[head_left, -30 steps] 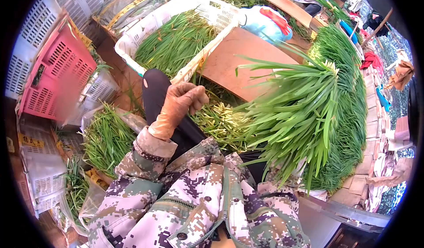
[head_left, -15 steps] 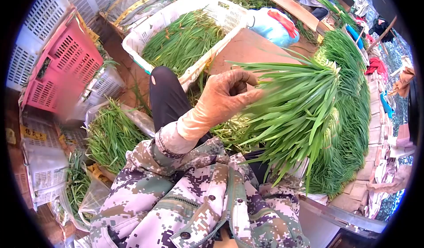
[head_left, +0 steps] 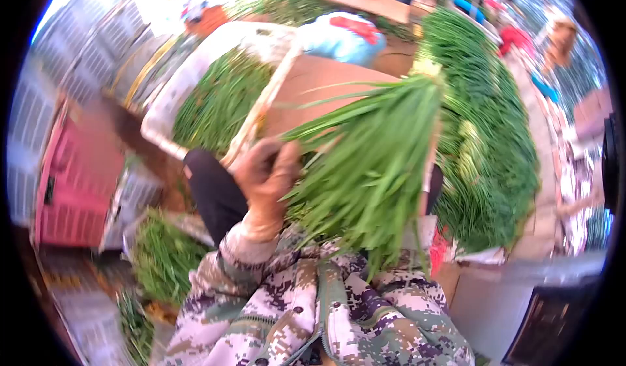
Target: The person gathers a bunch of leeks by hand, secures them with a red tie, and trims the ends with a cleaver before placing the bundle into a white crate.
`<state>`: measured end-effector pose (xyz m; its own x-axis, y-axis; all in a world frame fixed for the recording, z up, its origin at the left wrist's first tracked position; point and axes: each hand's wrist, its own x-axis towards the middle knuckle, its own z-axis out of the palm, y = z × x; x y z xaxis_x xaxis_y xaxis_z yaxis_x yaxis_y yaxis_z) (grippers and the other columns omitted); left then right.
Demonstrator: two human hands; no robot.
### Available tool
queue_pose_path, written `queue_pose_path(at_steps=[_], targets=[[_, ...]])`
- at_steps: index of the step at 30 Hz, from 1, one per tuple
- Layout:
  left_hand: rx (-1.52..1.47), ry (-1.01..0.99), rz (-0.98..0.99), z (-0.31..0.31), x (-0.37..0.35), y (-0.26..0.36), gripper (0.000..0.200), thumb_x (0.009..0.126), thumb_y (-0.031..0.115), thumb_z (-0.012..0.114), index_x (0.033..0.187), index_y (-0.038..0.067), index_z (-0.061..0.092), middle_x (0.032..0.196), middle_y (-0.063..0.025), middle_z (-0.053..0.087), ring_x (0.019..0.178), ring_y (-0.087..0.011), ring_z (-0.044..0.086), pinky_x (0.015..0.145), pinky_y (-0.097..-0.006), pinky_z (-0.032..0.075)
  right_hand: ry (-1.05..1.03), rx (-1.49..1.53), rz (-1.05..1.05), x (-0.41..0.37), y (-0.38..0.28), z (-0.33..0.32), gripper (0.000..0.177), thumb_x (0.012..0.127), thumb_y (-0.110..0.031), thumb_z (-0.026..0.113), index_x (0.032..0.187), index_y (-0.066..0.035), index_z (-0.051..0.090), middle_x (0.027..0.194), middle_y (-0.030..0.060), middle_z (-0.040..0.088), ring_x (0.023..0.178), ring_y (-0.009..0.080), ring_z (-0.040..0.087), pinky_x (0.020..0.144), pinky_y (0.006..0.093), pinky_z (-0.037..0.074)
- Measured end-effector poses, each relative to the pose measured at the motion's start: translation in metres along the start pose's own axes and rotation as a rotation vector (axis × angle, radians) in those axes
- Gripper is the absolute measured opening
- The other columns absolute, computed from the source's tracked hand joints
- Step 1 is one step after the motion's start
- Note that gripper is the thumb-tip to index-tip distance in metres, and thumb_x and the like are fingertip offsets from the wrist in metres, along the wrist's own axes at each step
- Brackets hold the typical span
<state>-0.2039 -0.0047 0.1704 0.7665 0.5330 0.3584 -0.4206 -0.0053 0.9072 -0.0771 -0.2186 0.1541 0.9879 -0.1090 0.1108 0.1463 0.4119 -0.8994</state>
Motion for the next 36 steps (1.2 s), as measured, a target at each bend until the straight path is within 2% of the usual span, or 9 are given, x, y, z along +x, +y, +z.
queue_pose_path(at_steps=[6, 13, 15, 20, 24, 29, 33, 34, 36], targets=[[-0.081, 0.138, 0.055, -0.016, 0.002, 0.002, 0.015, 0.089, 0.009, 0.062, 0.08, -0.003, 0.061, 0.052, -0.0007, 0.051, 0.039, -0.0055, 0.04, 0.038, -0.0208, 0.025, 0.057, 0.336, 0.022, 0.007, 0.013, 0.009, 0.045, 0.088, -0.04, 0.06, 0.12, -0.01, 0.054, 0.106, 0.0048, 0.061, 0.091, 0.018, 0.061, 0.081, 0.0318, 0.052], [0.084, 0.08, 0.04, -0.036, -0.016, -0.019, 0.016, 0.09, 0.013, 0.063, 0.081, 0.001, 0.062, 0.062, -0.0021, 0.057, 0.044, -0.006, 0.043, 0.041, -0.0219, 0.031, 0.124, 0.465, 0.159, 0.008, 0.01, 0.018, 0.033, 0.088, -0.035, 0.06, 0.109, -0.009, 0.058, 0.093, 0.0036, 0.063, 0.076, 0.0159, 0.063, 0.066, 0.0294, 0.053], [-0.337, 0.103, -0.258, -0.034, -0.013, -0.008, 0.013, 0.089, 0.01, 0.061, 0.08, 0.001, 0.062, 0.059, -0.0015, 0.055, 0.042, -0.0076, 0.041, 0.041, -0.0231, 0.031, 0.136, 0.474, 0.164, 0.004, 0.006, 0.019, 0.033, 0.088, -0.035, 0.06, 0.109, -0.009, 0.059, 0.092, 0.0034, 0.064, 0.075, 0.0153, 0.063, 0.064, 0.0289, 0.053], [-0.624, 0.08, -0.367, -0.055, -0.003, -0.013, 0.023, 0.095, 0.018, 0.051, 0.08, 0.002, 0.057, 0.047, 0.0041, 0.029, 0.039, -0.0078, 0.027, 0.042, -0.0253, 0.026, 0.163, 0.477, 0.108, 0.011, 0.015, 0.015, 0.031, 0.089, -0.032, 0.06, 0.108, -0.007, 0.06, 0.091, 0.0032, 0.064, 0.074, 0.0146, 0.062, 0.064, 0.0286, 0.053], [-0.715, -0.001, -0.244, -0.107, 0.002, -0.025, 0.031, 0.097, 0.023, 0.049, 0.074, 0.003, 0.056, 0.045, 0.0019, 0.031, 0.036, -0.0104, 0.03, 0.04, -0.027, 0.029, 0.206, 0.5, 0.003, 0.016, 0.007, 0.007, 0.032, 0.09, -0.029, 0.059, 0.111, -0.005, 0.058, 0.095, 0.0061, 0.063, 0.076, 0.0164, 0.063, 0.066, 0.0289, 0.053], [0.242, -0.072, -0.314, -0.108, 0.013, -0.023, 0.06, 0.098, 0.046, 0.042, 0.062, 0.001, 0.058, 0.053, -0.0093, 0.057, 0.04, -0.0146, 0.049, 0.041, -0.0261, 0.041, 0.258, 0.187, -0.147, 0.007, 0.003, -0.008, 0.034, 0.088, -0.024, 0.063, 0.116, -0.006, 0.056, 0.1, 0.0033, 0.061, 0.085, 0.0142, 0.06, 0.074, 0.0287, 0.051], [0.599, -0.066, -0.076, -0.092, 0.032, -0.034, 0.037, 0.094, 0.031, 0.058, 0.074, 0.0, 0.063, 0.056, -0.0041, 0.056, 0.044, -0.0094, 0.046, 0.043, -0.0244, 0.037, 0.226, 0.003, -0.19, 0.01, 0.028, -0.016, 0.037, 0.088, -0.021, 0.065, 0.119, -0.003, 0.054, 0.102, 0.0023, 0.061, 0.088, 0.0121, 0.057, 0.081, 0.028, 0.047], [0.51, -0.094, -0.013, -0.082, 0.036, -0.027, 0.012, 0.087, 0.011, 0.065, 0.089, -0.001, 0.065, 0.071, -0.0015, 0.059, 0.057, -0.0067, 0.048, 0.053, -0.0227, 0.04, 0.211, -0.253, -0.099, -0.001, 0.012, -0.014, 0.039, 0.087, -0.016, 0.066, 0.121, -0.002, 0.052, 0.103, 0.0027, 0.06, 0.089, 0.0114, 0.056, 0.082, 0.028, 0.047], [0.728, -0.15, 0.255, -0.052, 0.047, 0.001, 0.025, 0.082, 0.005, 0.066, 0.106, 0.001, 0.064, 0.085, 0.0, 0.06, 0.07, -0.0068, 0.05, 0.065, -0.0212, 0.042, 0.203, -0.204, -0.097, -0.011, -0.002, -0.006, 0.041, 0.086, -0.015, 0.066, 0.122, -0.001, 0.051, 0.103, 0.0031, 0.06, 0.09, 0.0112, 0.056, 0.083, 0.0278, 0.046]])
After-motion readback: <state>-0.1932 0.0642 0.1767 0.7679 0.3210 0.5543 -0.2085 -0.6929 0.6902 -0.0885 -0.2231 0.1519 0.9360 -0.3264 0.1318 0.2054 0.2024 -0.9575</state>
